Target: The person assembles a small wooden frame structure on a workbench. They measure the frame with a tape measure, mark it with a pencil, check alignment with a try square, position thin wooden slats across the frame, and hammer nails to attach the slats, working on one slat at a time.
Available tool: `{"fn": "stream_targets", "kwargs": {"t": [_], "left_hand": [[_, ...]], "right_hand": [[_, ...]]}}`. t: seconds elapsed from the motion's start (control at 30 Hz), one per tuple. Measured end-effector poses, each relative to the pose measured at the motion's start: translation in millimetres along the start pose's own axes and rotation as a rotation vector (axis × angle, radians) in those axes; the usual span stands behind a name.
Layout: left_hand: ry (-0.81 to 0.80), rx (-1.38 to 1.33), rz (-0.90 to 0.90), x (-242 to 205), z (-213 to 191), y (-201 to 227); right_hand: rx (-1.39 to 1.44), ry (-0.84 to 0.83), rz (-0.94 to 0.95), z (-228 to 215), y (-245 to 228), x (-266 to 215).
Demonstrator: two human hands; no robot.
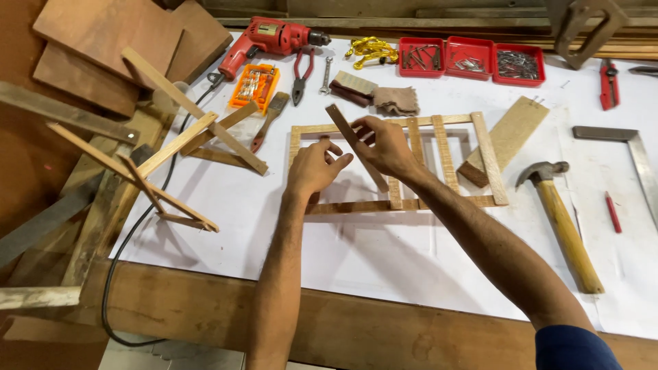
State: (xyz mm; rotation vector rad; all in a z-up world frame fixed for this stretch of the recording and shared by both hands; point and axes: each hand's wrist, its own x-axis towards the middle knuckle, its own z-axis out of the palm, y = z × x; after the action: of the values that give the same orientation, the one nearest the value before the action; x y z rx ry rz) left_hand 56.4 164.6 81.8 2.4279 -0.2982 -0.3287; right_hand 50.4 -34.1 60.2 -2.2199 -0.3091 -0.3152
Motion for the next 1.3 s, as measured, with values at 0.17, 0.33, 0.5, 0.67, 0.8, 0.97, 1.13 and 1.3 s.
{"fn": "stream_targets", "kwargs": {"t": [0.17, 0.33, 0.5, 0.67, 0.8, 0.97, 1.13, 1.3], "left_hand": [[0.06, -0.213, 0.293, -14.6, 17.8, 43.1], [0.021, -0.275, 0.326, -34.3, 49.6, 89.1], [-0.137, -0.35, 0.437, -23.9, 104.4, 132.8], [-0.407, -0.349, 0.511, -41.4, 147.6, 204.1], [-0.572, -0.315, 0.562, -48.6, 197.8, 240.7], [-0.325, -0.138, 0.742, -48.3, 200.5, 258.2], [0.009, 0.29, 0.626, -46.0, 212.4, 220.6], [0.063, 0.31, 0.537, -41.0, 234.8, 206.2]], "right_hand": [[0.159, 0.15, 0.007, -46.5, -32.7, -13.6], [0.203, 0.229, 0.051, -89.6, -35.8, -49.9], [0.151, 0.241, 0.181, -149.4, -16.3, -103.0], [0.062, 0.249, 0.361, -213.0, 20.7, -172.8], [0.049, 0.255, 0.389, -257.9, 30.1, -227.7], [0.25, 0.413, 0.529, -296.1, 34.0, -262.3], [0.262, 0.378, 0.669, -284.3, 48.6, -284.8], [0.191, 0.271, 0.679, -276.1, 65.4, -294.3]]}}
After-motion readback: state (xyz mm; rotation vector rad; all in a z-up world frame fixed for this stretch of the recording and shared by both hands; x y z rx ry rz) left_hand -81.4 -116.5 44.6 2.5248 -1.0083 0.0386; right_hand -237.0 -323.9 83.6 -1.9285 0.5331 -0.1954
